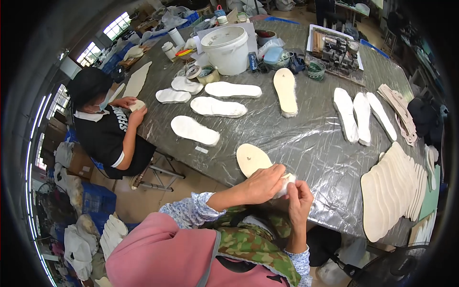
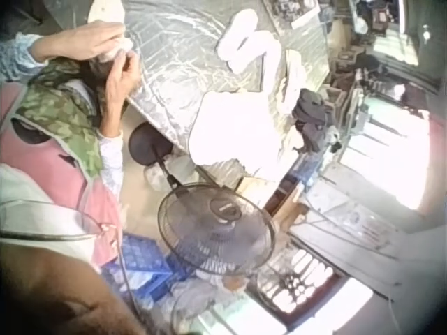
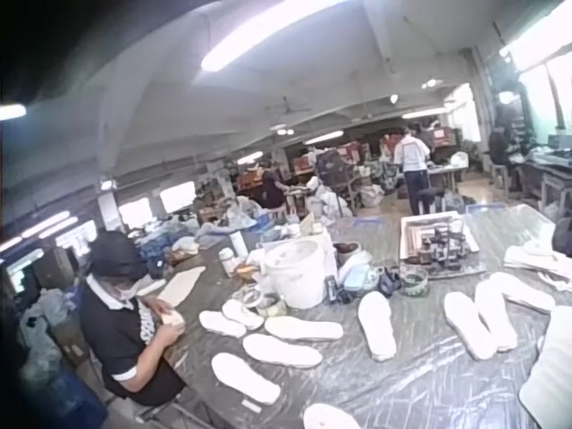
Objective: Applying glue and assembling footwear insoles.
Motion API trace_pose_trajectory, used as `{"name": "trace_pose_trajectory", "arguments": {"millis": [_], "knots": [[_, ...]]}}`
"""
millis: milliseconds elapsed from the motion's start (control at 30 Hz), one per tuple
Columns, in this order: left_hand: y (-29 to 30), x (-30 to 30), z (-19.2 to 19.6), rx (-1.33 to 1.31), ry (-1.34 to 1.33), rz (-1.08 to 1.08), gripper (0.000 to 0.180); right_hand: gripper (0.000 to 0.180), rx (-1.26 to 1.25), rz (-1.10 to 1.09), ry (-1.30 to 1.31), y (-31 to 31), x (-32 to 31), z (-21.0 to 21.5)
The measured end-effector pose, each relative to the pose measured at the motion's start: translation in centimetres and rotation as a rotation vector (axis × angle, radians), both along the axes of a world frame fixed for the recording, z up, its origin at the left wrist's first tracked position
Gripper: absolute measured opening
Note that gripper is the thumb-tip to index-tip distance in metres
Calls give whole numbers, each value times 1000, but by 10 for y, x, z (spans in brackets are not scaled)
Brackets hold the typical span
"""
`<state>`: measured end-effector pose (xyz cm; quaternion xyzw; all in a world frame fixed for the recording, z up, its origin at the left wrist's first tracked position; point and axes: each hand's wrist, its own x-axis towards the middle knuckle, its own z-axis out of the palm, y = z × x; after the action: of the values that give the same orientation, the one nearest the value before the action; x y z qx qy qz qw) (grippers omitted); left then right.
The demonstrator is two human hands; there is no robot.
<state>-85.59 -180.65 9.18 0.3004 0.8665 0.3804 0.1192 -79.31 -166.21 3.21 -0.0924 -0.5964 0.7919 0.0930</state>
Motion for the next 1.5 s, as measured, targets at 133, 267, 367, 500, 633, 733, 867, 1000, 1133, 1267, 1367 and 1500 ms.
{"name": "trace_pose_trajectory", "arguments": {"millis": [133,267,367,500,633,733,867,1000,1133,1267,1367,1500], "knots": [[1,-2,-8,18,-22,-4,21,30,94,94,-46,8,-4,5],[5,-5,-13,56,-54,-7,22,30,98,191,-111,9,-9,2],[3,-7,-13,71,-86,-35,19,27,-36,223,-145,10,-9,-3],[2,-10,-21,100,-133,-39,17,25,-106,230,-162,11,-6,-2],[-2,-21,-20,122,-222,-105,19,21,-146,184,-152,11,-6,-5],[-11,-24,-15,116,-308,41,17,18,18,168,-94,18,-6,-8],[-31,-24,-27,254,-407,138,17,24,116,127,-129,26,-2,-31],[-87,-52,-37,501,-425,454,12,22,180,9,-191,55,9,-37],[-134,-76,-28,484,-529,428,15,23,273,-30,-291,85,17,-38],[-135,-76,-21,638,-498,499,15,22,110,-58,-314,97,17,-40],[-119,-69,-22,651,-534,442,14,24,-27,-38,-277,97,12,-30],[-85,-62,-21,680,-611,353,13,26,-55,-208,-127,90,6,-39]]}}
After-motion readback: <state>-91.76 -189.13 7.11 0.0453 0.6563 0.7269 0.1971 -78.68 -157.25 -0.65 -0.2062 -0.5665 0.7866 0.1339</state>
